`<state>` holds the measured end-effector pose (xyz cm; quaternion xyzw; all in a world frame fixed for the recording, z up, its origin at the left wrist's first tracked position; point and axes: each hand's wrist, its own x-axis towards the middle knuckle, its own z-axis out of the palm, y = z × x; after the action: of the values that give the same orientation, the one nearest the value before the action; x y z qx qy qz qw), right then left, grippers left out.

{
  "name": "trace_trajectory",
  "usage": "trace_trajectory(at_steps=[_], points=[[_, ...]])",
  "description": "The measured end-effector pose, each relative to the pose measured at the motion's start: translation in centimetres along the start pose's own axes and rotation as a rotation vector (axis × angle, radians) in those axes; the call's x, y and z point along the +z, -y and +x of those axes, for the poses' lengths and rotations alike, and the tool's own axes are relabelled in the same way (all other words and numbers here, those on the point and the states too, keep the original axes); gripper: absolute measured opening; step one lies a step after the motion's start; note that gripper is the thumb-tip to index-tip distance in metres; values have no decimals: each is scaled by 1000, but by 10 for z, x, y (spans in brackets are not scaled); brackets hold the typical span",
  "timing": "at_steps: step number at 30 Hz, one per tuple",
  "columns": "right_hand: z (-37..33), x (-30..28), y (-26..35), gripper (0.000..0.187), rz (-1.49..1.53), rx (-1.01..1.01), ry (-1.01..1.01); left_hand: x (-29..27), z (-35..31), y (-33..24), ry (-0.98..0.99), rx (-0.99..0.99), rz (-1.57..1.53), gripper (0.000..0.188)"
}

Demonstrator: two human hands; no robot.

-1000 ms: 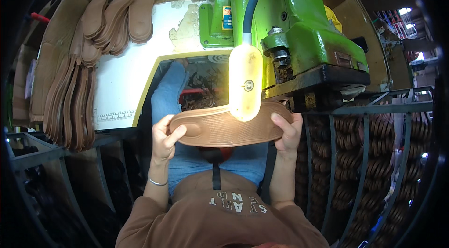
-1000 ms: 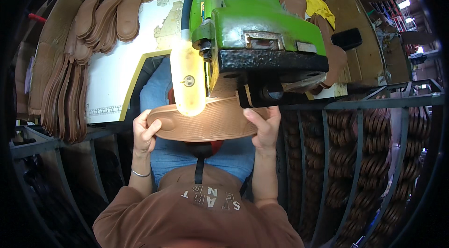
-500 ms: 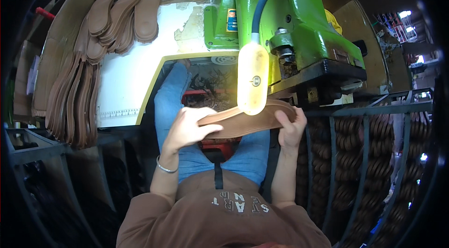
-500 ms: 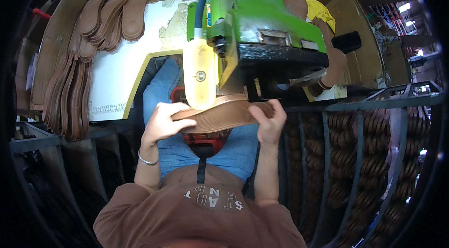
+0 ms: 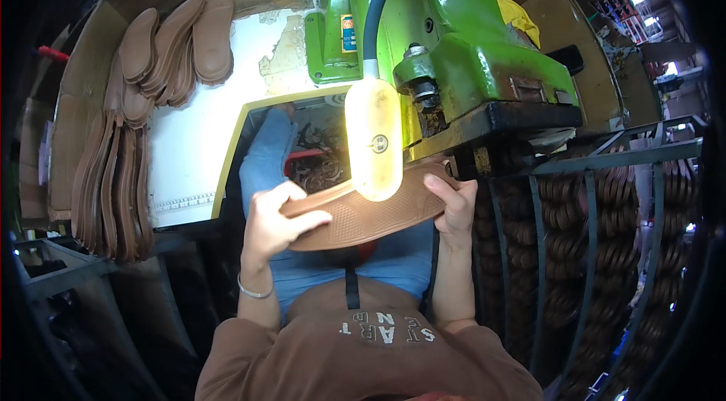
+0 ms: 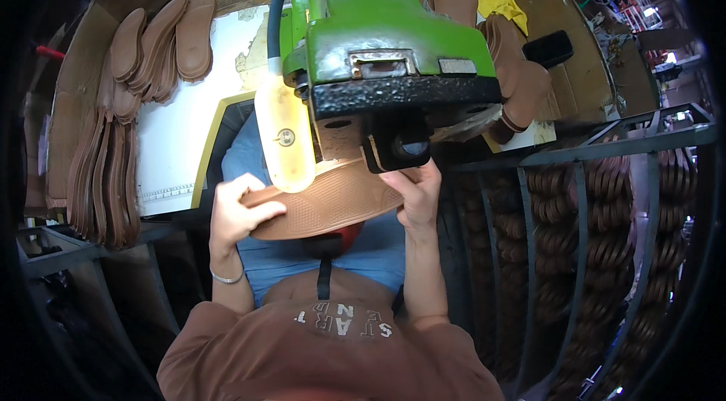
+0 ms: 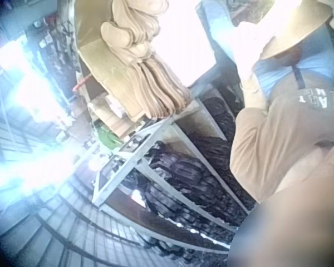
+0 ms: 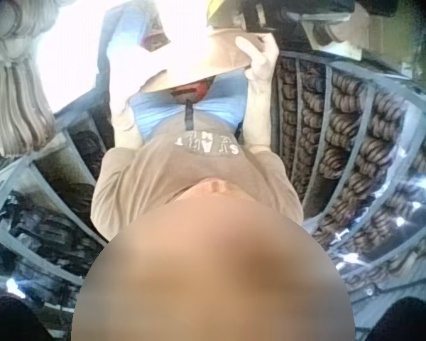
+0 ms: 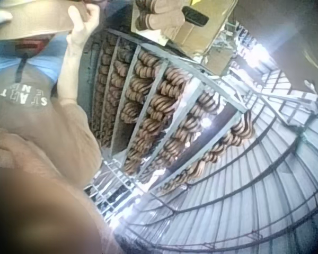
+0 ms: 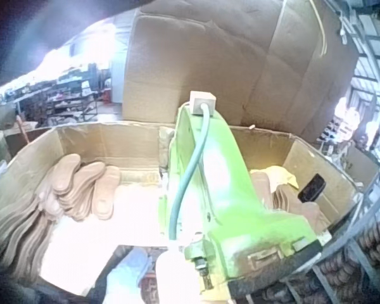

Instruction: Using an industrial machine to process or stitch the edges of shoe insoles.

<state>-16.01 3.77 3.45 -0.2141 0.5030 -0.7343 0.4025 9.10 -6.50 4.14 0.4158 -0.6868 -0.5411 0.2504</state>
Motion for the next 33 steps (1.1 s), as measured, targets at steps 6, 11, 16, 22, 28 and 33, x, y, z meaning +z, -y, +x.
trace_trajectory(at_steps=[6, 11, 16, 22, 28, 33], points=[[11, 36, -5, 32, -68, -41, 155, 30, -59, 39, -16, 31, -66, 25], [4, 42, -13, 32, -249, -137, 189, 73, -16, 4, -118, 131, -343, 24], [-46, 12, -40, 39, -354, -21, 95, 86, 30, -8, -98, 340, -140, 28], [-137, -52, -69, 44, -392, 517, 386, 97, 16, 7, -182, 214, -316, 18], [-138, -122, -18, 30, -289, 405, 130, 101, 1, -1, -40, -12, -661, 23], [-90, -140, 28, 32, -213, 100, -92, 110, 7, 0, 46, 4, -808, 25]])
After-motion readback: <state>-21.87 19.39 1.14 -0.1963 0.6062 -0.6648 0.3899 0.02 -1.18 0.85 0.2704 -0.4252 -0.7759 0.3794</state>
